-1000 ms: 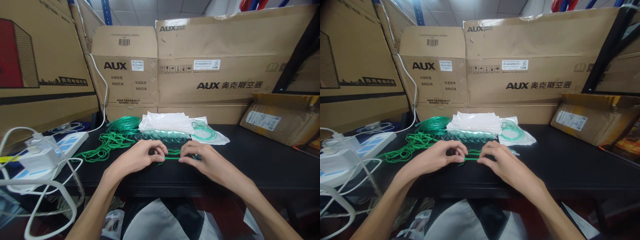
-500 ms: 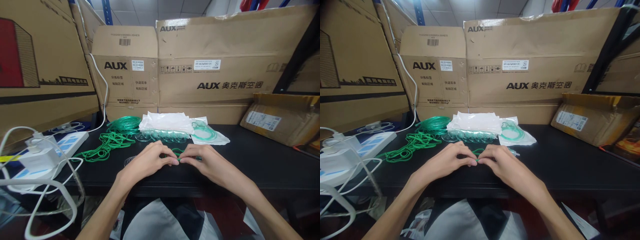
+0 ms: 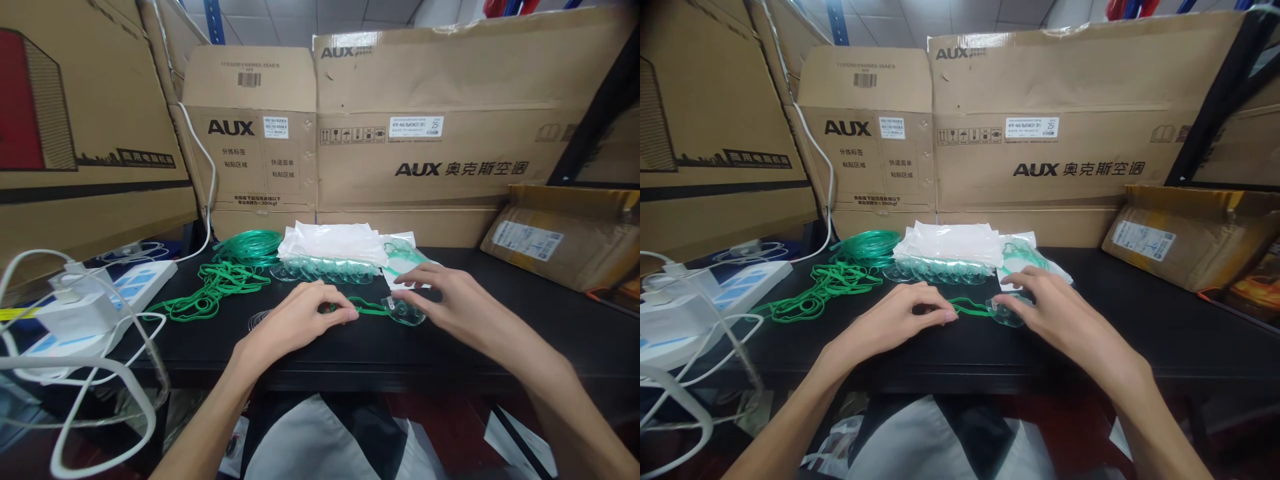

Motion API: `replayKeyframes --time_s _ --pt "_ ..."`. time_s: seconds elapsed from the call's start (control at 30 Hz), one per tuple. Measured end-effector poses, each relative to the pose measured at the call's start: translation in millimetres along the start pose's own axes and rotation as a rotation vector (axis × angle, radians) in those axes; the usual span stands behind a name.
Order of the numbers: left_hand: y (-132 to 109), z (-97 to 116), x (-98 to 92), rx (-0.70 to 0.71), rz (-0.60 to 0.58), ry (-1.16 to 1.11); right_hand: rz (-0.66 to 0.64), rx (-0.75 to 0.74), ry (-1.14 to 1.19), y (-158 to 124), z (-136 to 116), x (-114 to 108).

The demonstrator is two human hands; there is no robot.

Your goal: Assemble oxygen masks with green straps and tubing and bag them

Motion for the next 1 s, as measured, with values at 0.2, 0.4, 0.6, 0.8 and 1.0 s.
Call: replayKeyframes --time_s 0.2,0.4,0.6,0.8,1.0 --pt "2 3 0.3 0.012 0.009 -0.027 -0.166 0.077 -0.008 -8 36 12" --pt "2 8 -4.0 0.02 0.055 -0.063 -0.118 0.146 0.339 -2 7 0" --pt "2 12 -6.8 0.039 0.073 -0.099 -0.118 0.148 0.622 2 -10 7" --pt "2 13 -5.6 0.05 0.071 -0.096 -0.14 0.134 0.655 4 -16 11" --pt "2 14 -5.2 0.059 0.072 -0.089 -0.16 0.134 0.642 3 -19 14"
Point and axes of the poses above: each hand's wrist, its own y-axis towards the middle knuckle, its own x-axis out of the palm, z = x × y, the point moved 7 cm from there along y, towards the middle knuckle, and after that the axes turned 7 degrees about -y, right-handed, at the moved point
